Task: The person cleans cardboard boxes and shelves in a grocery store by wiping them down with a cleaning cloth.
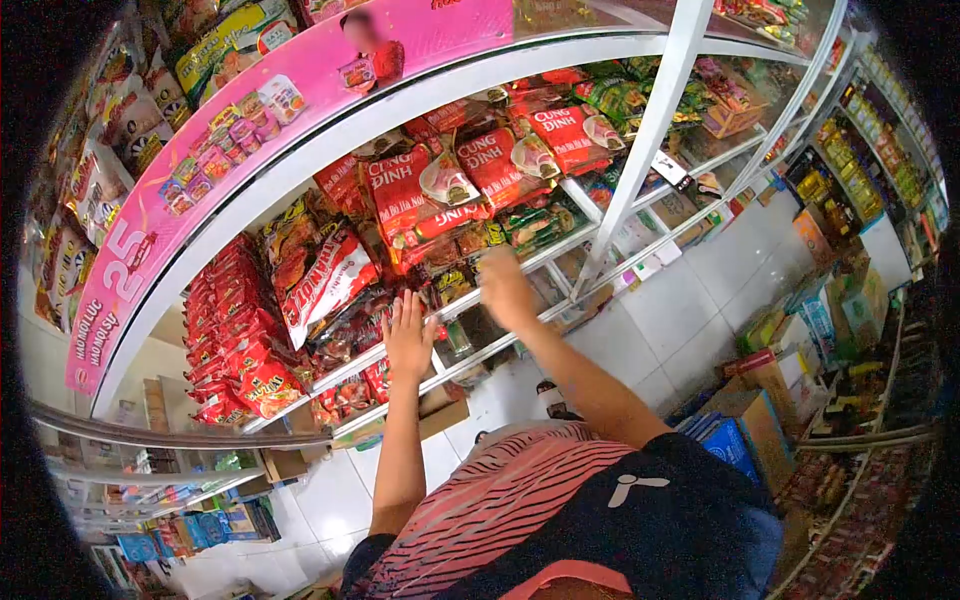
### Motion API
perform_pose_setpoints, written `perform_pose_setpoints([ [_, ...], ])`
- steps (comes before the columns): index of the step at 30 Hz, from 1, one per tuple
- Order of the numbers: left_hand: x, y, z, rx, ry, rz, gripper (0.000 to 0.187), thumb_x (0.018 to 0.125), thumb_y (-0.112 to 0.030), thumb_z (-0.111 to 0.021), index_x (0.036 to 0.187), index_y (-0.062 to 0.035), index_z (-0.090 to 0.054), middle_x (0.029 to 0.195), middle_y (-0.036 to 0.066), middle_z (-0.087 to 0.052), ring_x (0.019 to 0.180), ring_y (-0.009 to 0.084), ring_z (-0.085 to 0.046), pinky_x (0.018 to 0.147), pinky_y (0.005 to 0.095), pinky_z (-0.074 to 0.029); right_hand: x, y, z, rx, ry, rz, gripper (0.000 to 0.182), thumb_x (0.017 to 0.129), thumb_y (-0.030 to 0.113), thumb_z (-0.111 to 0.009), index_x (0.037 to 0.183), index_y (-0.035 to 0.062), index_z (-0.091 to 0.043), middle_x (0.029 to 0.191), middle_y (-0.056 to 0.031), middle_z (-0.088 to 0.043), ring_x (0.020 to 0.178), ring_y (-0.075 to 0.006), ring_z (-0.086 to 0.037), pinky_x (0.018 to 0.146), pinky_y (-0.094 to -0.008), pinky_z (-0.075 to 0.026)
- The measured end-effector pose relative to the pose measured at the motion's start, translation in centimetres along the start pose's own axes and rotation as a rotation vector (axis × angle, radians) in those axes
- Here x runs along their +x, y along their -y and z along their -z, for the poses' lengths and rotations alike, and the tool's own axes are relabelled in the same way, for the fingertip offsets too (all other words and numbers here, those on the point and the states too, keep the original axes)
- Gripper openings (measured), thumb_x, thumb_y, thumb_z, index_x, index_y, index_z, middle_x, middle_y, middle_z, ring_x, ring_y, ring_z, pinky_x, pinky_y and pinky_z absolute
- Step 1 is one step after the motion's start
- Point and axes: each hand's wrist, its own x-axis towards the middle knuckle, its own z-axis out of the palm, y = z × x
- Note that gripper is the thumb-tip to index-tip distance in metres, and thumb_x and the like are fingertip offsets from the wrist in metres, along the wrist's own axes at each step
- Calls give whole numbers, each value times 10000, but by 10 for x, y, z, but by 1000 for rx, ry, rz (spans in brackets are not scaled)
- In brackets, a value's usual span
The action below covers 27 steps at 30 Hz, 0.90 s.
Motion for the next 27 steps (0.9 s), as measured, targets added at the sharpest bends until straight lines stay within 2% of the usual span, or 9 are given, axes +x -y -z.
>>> perform_pose_setpoints([
  [4,2,1,0,-28,-8,7,588,845,-438,-354,1309,-85,-271,1374,53,-242,1263,228,-221,1029,433,-113,-9,-19,1,91,108,128,317,610,3,-528,925,-27,-543,1017,-171,-518,1030,-328,-448,903,-402,-341],
  [6,3,0,2,-25,-6,21,587,842,-436,-362,1305,-85,-278,1372,55,-248,1259,231,-232,1027,433,-117,-14,-44,41,114,-203,22,384,604,-4,-553,988,7,-538,1045,-161,-524,983,-319,-482,861,-389,-376],
  [9,2,-2,2,-16,-70,-12,587,833,-437,-383,1295,-84,-299,1359,64,-277,1245,240,-260,1016,431,-137,-42,-78,56,441,-788,-651,123,788,120,-490,866,62,-566,908,-92,-564,863,-222,-527,771,-358,-429],
  [10,2,-1,1,-18,-59,-7,588,835,-439,-379,1297,-85,-295,1362,61,-271,1247,239,-255,1018,427,-134,-49,-91,50,441,-768,-657,123,788,120,-490,866,62,-566,908,-92,-564,863,-222,-527,771,-358,-429],
  [11,1,-3,2,-13,-63,1,589,836,-441,-375,1298,-87,-292,1363,59,-268,1248,239,-253,1018,425,-134,-57,-114,36,948,-858,-901,152,813,191,-455,859,87,-556,881,-74,-559,815,-210,-527,721,-372,-445],
  [13,1,-5,3,2,-47,18,589,839,-447,-367,1302,-91,-286,1368,53,-257,1252,238,-244,1019,421,-132,-45,-93,28,1730,-769,-1082,260,831,355,-374,816,143,-524,757,-31,-535,670,-217,-514,584,-406,-464],
  [16,1,-5,1,-4,-107,22,561,837,-430,-385,1286,-101,-321,1348,54,-300,1243,230,-268,1014,421,-149,-3,-50,-11,1728,-718,-1291,379,763,487,-397,745,129,-520,659,-41,-519,576,-243,-495,517,-375,-444],
  [18,1,-8,0,-44,-122,58,543,839,-423,-386,1274,-102,-342,1338,52,-319,1240,227,-276,1011,421,-156,-32,-64,-54,2428,-33,-803,442,773,531,-343,599,148,-475,615,-52,-500,464,-206,-439,374,-311,-340],
  [27,-9,-31,6,-431,-414,154,408,806,-209,-516,1163,-30,-432,1159,173,-466,1086,325,-425,932,425,-289,21,-112,42,1795,-505,-1645,408,780,495,-333,907,179,-557,845,-25,-571,762,-231,-543,635,-399,-473],
])
